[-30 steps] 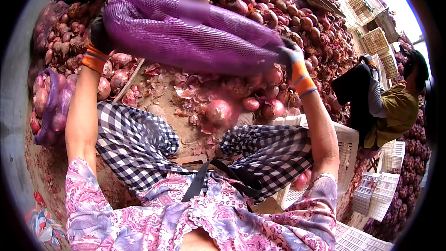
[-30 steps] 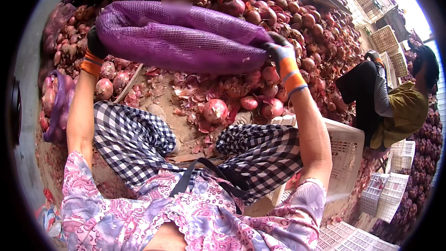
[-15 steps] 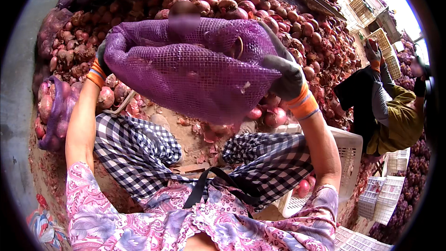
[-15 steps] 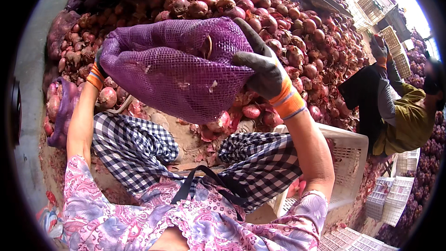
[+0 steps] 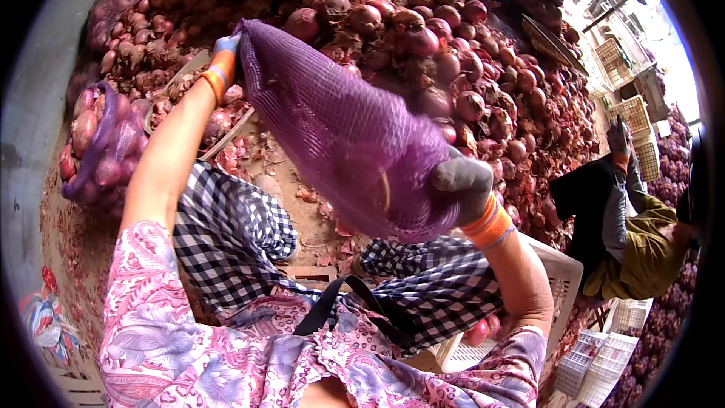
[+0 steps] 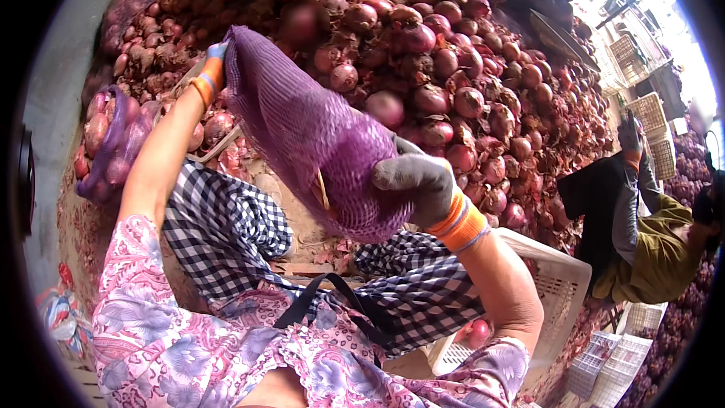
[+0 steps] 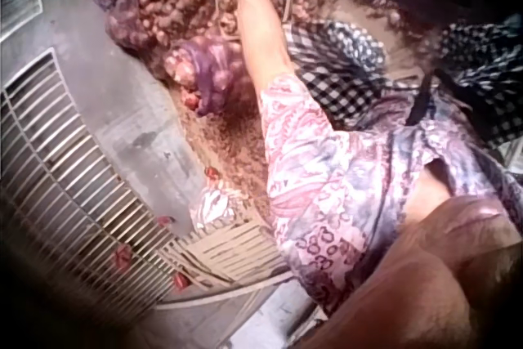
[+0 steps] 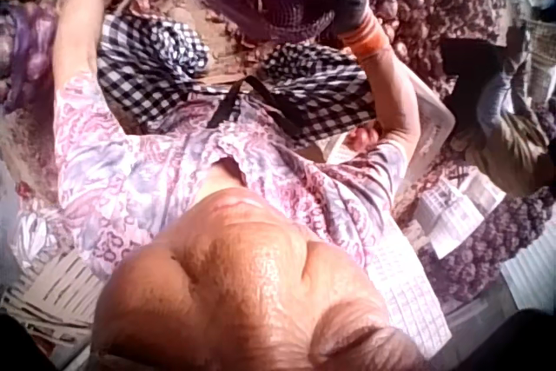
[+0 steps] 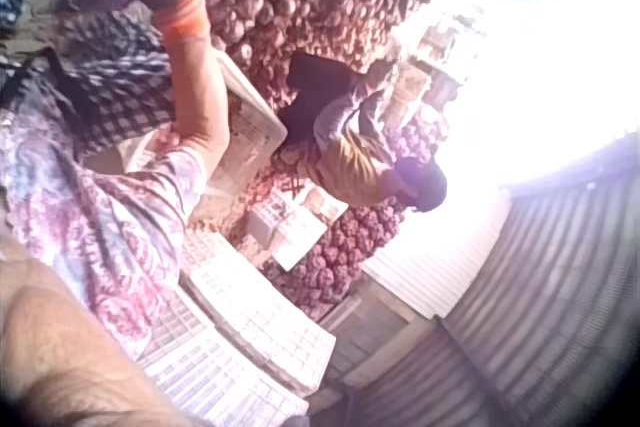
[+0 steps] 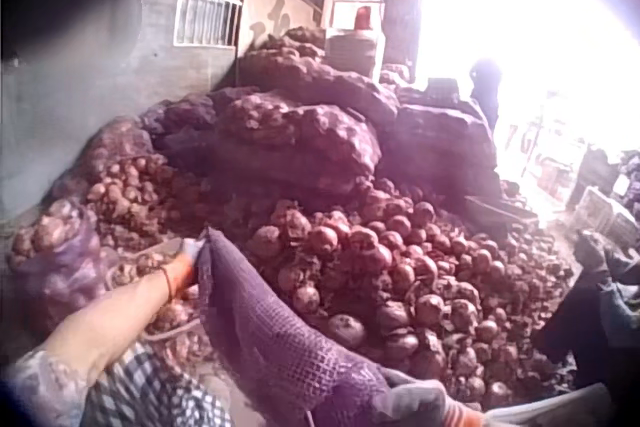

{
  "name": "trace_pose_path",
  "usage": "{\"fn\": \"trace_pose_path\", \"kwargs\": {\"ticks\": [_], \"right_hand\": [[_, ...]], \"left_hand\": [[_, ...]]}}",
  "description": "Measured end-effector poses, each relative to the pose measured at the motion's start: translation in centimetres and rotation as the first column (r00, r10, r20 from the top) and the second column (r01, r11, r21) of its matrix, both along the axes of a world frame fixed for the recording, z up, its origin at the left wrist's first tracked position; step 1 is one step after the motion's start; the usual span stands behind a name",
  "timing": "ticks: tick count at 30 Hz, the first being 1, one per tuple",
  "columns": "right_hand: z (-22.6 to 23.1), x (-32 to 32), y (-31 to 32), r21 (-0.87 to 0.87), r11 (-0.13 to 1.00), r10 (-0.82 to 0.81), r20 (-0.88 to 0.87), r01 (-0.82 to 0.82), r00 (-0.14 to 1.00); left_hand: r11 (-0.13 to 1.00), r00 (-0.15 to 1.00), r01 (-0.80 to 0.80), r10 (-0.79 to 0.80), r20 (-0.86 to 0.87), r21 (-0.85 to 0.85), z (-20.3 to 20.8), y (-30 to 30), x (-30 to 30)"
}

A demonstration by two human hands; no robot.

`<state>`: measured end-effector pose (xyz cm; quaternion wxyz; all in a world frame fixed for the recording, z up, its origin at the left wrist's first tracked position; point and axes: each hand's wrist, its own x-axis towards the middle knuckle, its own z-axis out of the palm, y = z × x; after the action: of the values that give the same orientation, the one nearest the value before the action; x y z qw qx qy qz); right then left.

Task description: The person picks onions from a pile, peels off the outer skins by hand, and places the cleaned onions into a white plastic crate.

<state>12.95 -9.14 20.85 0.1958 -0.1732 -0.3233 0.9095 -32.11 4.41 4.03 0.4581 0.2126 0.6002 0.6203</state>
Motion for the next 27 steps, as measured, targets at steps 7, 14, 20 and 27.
{"fn": "trace_pose_path", "kwargs": {"ticks": [7,14,20,27], "right_hand": [[-14.3,13.2,11.9,0.574,0.807,-0.535,0.61,0.139,0.584],[-12.9,15.1,14.9,0.218,0.737,-0.672,0.13,0.64,0.729],[-4.3,8.2,23.3,0.825,0.533,-0.743,0.349,0.189,0.572],[4.4,-10.5,16.6,0.753,-0.604,-0.422,-0.023,-0.262,0.906]], "left_hand": [[0.719,0.749,0.609,-0.66,0.055,0.336,6.7,-1.6,6.6],[0.321,0.367,0.907,-0.919,-0.142,0.272,11.4,-9.6,16.3],[-0.123,-0.178,0.969,-0.95,-0.256,-0.215,12.5,-10.8,19.7],[0.618,-0.746,0.141,-0.447,-0.494,-0.773,5.3,-7.7,6.2]]}}
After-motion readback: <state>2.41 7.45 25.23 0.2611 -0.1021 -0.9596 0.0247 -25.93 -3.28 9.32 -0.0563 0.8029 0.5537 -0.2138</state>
